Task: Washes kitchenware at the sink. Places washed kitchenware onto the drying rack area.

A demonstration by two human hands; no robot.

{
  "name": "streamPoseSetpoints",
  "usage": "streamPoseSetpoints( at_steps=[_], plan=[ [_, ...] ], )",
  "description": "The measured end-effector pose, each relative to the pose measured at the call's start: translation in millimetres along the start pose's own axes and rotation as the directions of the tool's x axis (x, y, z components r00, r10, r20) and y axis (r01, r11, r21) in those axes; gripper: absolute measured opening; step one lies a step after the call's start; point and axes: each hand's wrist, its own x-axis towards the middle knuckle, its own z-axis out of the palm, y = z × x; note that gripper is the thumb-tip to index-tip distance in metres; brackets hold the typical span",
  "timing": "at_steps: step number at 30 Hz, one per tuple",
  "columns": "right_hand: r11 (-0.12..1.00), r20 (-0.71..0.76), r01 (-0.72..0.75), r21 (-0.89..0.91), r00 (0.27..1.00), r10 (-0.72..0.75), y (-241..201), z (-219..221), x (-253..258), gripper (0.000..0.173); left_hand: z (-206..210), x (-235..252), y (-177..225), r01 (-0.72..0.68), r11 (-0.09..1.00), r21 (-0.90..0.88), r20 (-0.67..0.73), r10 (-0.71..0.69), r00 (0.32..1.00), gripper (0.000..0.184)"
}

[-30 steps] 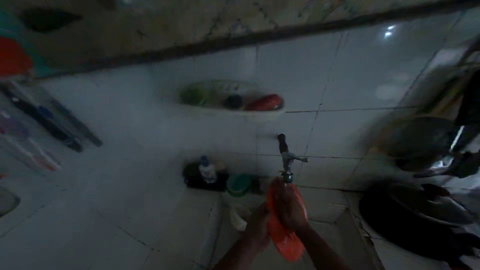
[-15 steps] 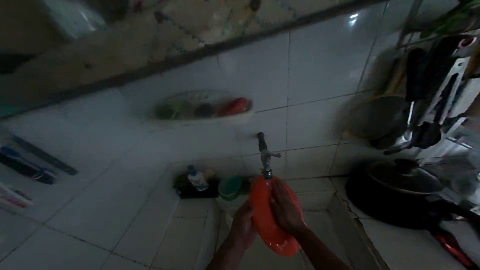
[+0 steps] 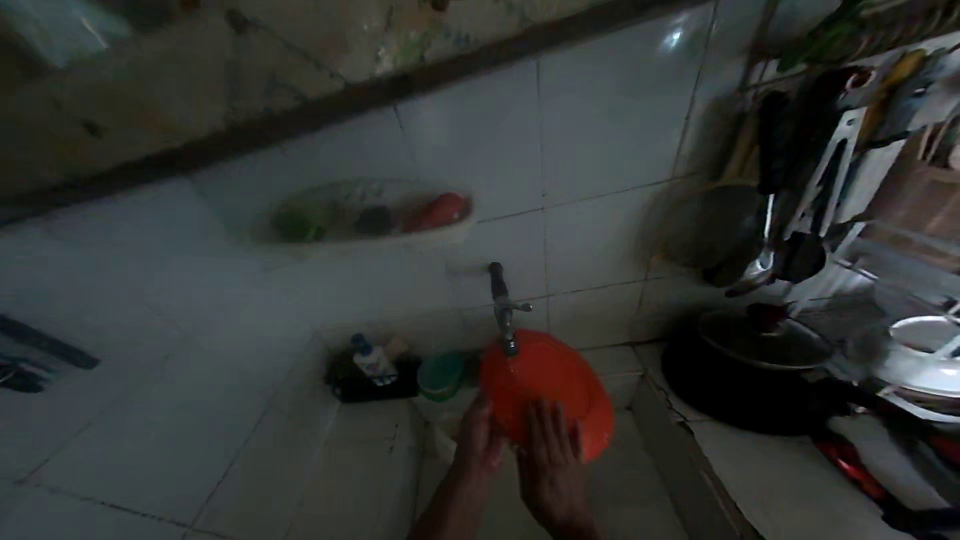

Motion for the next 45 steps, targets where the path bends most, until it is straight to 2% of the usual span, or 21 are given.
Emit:
streamPoseSetpoints(
  at_steps=[2,4,6,7,8,11,15,17,19,20,22,23,25,26,27,28,30,34,40,42,45],
  plan=[
    [0.952,-0.014,-0.281,0.119,0.959,0.284,26,-2,-24,0.074,-16,3,4,-0.03,0.999,-0.039,0.076,0.033,0.997,0.031],
    [0.698,0.163,-0.652,0.297,0.755,0.636,50,-13,-12,0.065,-34,-2,13,-0.02,1.0,0.016,0.146,0.018,0.989,0.03],
    [0.455,0.399,-0.853,0.255,0.521,0.754,69,-29,30,0.058,-46,-14,26,0.0,0.992,0.13,0.249,-0.032,0.968,0.033],
    [0.458,0.488,-0.873,0.17,0.478,0.73,75,-36,53,0.058,-49,-19,30,0.007,0.982,0.189,0.299,-0.064,0.952,0.034],
    [0.531,0.532,-0.842,0.092,0.492,0.689,77,-39,74,0.057,-50,-24,31,0.012,0.968,0.251,0.312,-0.093,0.946,0.034],
    [0.803,0.555,-0.594,-0.047,0.653,0.515,56,-29,113,0.056,-43,-32,24,0.046,0.928,0.369,0.263,-0.152,0.953,0.037],
    [0.968,0.542,-0.243,0.059,0.822,0.174,-11,-10,100,0.052,-30,-23,9,0.064,0.96,0.271,0.217,-0.126,0.968,0.033],
    [0.992,0.398,-0.025,0.124,0.917,-0.026,-20,-1,57,0.051,-27,-15,7,0.075,0.981,0.178,0.13,-0.099,0.987,0.032],
    [0.981,0.129,0.189,0.053,0.972,-0.194,2,10,10,0.05,-30,-6,10,0.056,0.99,0.128,0.096,-0.068,0.993,0.031],
    [0.99,0.093,0.139,0.024,0.986,-0.141,18,8,-7,0.056,-38,-1,13,0.043,0.993,0.105,0.11,-0.055,0.992,0.031],
    [0.986,0.075,-0.163,0.047,0.984,0.159,45,0,-20,0.068,-52,2,18,0.02,0.997,0.08,0.129,-0.031,0.991,0.03],
    [0.916,0.172,-0.397,0.059,0.908,0.382,50,-12,-10,0.072,-55,0,19,0.015,0.996,0.091,0.094,-0.023,0.995,0.029],
    [0.583,0.446,-0.806,0.102,0.561,0.697,56,-45,35,0.066,-59,-1,15,0.021,0.994,0.105,0.008,-0.022,1.0,0.029],
    [0.414,0.547,-0.896,0.158,0.428,0.719,62,-57,53,0.06,-64,1,8,0.022,0.994,0.107,-0.008,-0.021,1.0,0.029],
    [0.303,0.616,-0.932,0.199,0.359,0.701,65,-68,67,0.054,-70,3,0,0.026,0.993,0.119,-0.012,-0.025,1.0,0.03],
    [0.261,0.65,-0.94,0.22,0.341,0.679,64,-79,78,0.048,-74,3,-9,0.037,0.991,0.132,-0.023,-0.035,0.999,0.033],
    [0.348,0.612,-0.922,0.17,0.376,0.696,58,-99,91,0.047,-72,5,-31,0.108,0.987,0.118,-0.103,-0.096,0.99,0.033],
    [0.571,0.494,-0.815,-0.094,0.46,0.738,42,-137,104,0.069,-56,8,-74,0.279,0.96,0.019,-0.094,-0.276,0.956,0.033],
    [0.733,0.512,-0.633,-0.25,0.556,0.655,27,-194,108,0.065,-33,26,-100,0.303,0.948,0.096,-0.095,-0.294,0.951,0.025],
    [0.768,0.498,-0.577,-0.28,0.597,0.63,34,-239,116,0.064,-27,35,-95,0.313,0.938,0.149,-0.037,-0.311,0.95,0.033],
    [0.878,0.439,-0.345,-0.332,0.767,0.468,69,-333,130,0.067,-20,38,-82,0.288,0.93,0.23,0.029,-0.303,0.953,0.037]
  ],
)
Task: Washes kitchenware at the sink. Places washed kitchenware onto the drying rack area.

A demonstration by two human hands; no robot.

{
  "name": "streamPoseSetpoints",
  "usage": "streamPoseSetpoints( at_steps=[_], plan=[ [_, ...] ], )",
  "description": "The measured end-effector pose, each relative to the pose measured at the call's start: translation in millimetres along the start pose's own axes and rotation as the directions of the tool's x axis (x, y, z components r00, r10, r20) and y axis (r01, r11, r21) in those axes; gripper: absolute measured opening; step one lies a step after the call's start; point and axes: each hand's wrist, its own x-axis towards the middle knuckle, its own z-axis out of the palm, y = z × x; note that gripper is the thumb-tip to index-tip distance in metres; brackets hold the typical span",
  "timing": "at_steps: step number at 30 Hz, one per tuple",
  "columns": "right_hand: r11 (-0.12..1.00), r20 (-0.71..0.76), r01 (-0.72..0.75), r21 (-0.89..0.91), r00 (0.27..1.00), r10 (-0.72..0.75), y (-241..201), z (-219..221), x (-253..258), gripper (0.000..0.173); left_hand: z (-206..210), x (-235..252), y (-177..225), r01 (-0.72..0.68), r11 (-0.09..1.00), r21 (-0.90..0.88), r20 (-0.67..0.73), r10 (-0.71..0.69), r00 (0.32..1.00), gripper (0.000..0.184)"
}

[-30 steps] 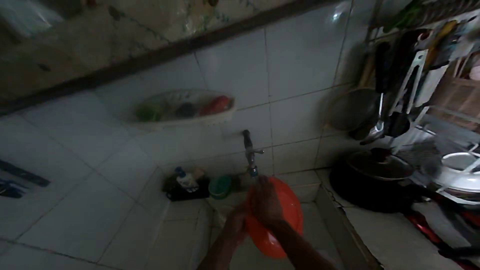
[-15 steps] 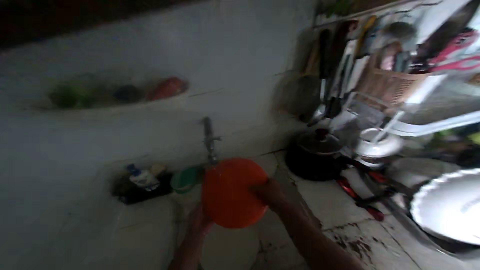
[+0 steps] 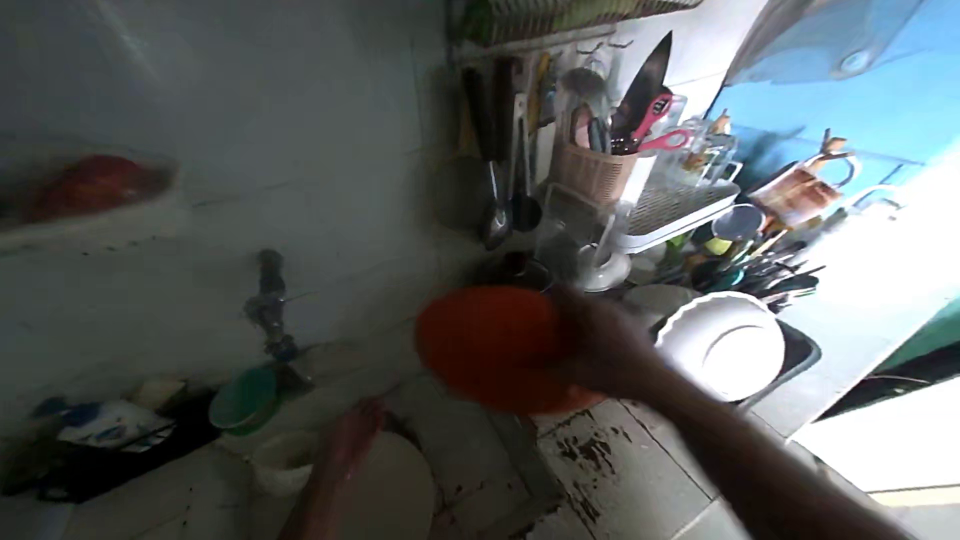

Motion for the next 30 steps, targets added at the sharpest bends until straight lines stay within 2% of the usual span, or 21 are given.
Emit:
streamPoseSetpoints(
  at_steps=[3,5,9,12,14,16,21,23,27,30],
  plan=[
    [0.949,-0.057,0.196,-0.247,0.975,-0.217,73,-82,-9,0.055,-6,-6,6,-0.008,0.999,0.034,-0.045,0.009,0.999,0.037],
    [0.89,0.0,0.268,-0.37,0.958,-0.288,123,-122,-13,0.054,-15,-10,2,0.004,0.999,0.041,-0.098,0.0,0.995,0.037],
    [0.858,0.15,0.272,-0.436,0.962,-0.229,211,-154,-25,0.061,-19,-22,-10,0.011,0.998,0.06,-0.195,0.001,0.981,0.036],
    [0.847,0.225,0.26,-0.463,0.959,-0.172,249,-162,-28,0.062,-20,-23,-16,0.036,0.999,0.01,-0.233,-0.032,0.972,0.037],
    [0.836,0.242,0.297,-0.462,0.949,-0.204,272,-170,-27,0.056,-21,-25,-17,0.037,0.999,0.011,-0.216,-0.033,0.976,0.039],
    [0.839,0.221,0.326,-0.436,0.942,-0.251,289,-176,-27,0.057,-21,-27,-18,0.013,0.999,0.042,-0.198,-0.004,0.98,0.04],
    [0.914,0.19,0.214,-0.345,0.969,-0.155,291,-173,-24,0.06,-1,-34,-23,0.024,0.995,0.1,-0.248,0.002,0.969,0.039],
    [0.934,0.217,0.159,-0.32,0.972,-0.091,285,-167,-22,0.061,1,-34,-27,0.027,0.994,0.104,-0.25,-0.001,0.968,0.037],
    [0.943,0.243,0.104,-0.315,0.97,-0.026,303,-138,-21,0.064,-1,-37,-27,0.0,0.999,0.051,-0.27,0.014,0.963,0.036],
    [0.937,0.164,0.073,-0.341,0.986,-0.017,328,-125,-15,0.064,-9,-47,-22,-0.024,0.998,0.057,-0.287,0.039,0.957,0.036]
  ],
)
